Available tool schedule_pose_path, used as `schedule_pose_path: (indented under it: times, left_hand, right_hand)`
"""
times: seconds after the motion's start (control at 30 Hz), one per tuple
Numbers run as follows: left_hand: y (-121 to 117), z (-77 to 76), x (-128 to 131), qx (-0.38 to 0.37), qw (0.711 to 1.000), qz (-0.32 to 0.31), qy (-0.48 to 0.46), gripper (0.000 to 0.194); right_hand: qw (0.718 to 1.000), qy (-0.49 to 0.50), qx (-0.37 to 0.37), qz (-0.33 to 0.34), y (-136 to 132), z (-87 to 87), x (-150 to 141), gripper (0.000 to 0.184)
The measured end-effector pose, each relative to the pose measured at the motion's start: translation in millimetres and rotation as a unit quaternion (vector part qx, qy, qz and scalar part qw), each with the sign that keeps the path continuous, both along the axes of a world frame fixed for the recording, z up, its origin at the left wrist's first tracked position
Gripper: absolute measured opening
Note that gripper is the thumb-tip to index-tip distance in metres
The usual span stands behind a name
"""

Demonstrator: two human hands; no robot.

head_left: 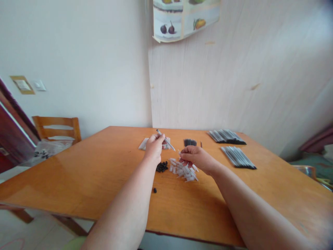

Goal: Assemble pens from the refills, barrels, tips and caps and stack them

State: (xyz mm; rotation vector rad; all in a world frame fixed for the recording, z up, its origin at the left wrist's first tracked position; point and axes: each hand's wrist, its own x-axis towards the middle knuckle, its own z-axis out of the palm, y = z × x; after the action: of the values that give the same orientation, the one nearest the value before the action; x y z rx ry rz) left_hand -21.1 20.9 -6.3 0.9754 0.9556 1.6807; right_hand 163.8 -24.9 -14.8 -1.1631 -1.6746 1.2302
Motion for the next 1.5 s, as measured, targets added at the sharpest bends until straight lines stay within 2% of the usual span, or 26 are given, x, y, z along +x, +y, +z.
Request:
schedule_pose_path:
  times: [0.63, 1.0, 1.5]
  left_hand:
    - [-8, 2.3, 5, -0.01, 0.999, -0.034, 0.005, 0.029]
    - [-13, 0.2, 10, -0.012, 0.996, -0.077, 0.043, 0.029]
    - [-20, 4.3, 16, -0.011, 0.995, -0.102, 0.017, 0.029]
  right_hand:
    - [0.999, 0.038, -0.015, 0.002, -1, -2.4, -7, 0.017]
    - [0.998, 0.036, 0.031, -0.031, 1, -2.1, -7, 0.02]
    - [0.997, 0.032, 0.056, -0.041, -4, 9.3, -4, 0.024]
